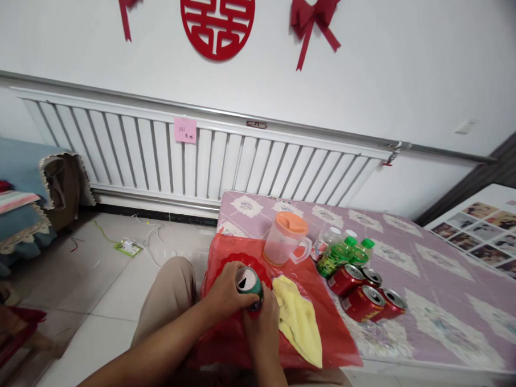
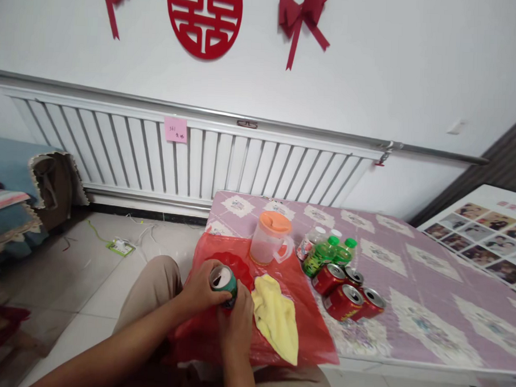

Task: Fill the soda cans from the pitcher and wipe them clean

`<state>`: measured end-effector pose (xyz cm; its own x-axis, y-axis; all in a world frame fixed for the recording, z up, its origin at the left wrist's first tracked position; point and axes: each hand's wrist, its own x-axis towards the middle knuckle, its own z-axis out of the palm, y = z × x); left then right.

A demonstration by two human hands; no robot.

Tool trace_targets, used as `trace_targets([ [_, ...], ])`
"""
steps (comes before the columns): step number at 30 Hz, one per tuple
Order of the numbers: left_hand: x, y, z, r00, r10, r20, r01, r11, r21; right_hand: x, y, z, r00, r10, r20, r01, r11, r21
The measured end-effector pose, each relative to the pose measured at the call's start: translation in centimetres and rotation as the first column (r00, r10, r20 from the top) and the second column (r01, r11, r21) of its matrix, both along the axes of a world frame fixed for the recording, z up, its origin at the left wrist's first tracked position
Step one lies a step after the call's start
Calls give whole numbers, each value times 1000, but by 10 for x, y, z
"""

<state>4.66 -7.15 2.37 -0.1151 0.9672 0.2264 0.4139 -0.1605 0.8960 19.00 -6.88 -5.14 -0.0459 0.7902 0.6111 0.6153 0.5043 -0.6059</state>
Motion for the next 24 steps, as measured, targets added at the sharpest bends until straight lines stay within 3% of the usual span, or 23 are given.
trace_targets([
  [4, -2, -7, 0, 999, -28, 42, 29, 1000, -10, 2, -3, -1, 999, 2, -33, -2, 1000, -18],
  [9, -11, -7, 4, 947, -259, 189, 268, 963, -23, 10, -4, 2, 977, 27, -212, -65, 983, -174],
  [13, -20, -1, 0, 877, -380, 295, 406, 913, -31, 17, -5, 1, 921, 37, -387, -182, 921, -344],
  [18, -23, 11, -7, 782, -479, 398, 539, 841, -49, 19, -1, 2, 876, 73, -477, -300, 856, -421],
  [24, -21, 24, -18, 781, -466, 415, 520, 854, -21, 22, 9, 18, 872, 140, -469, -387, 785, -485],
])
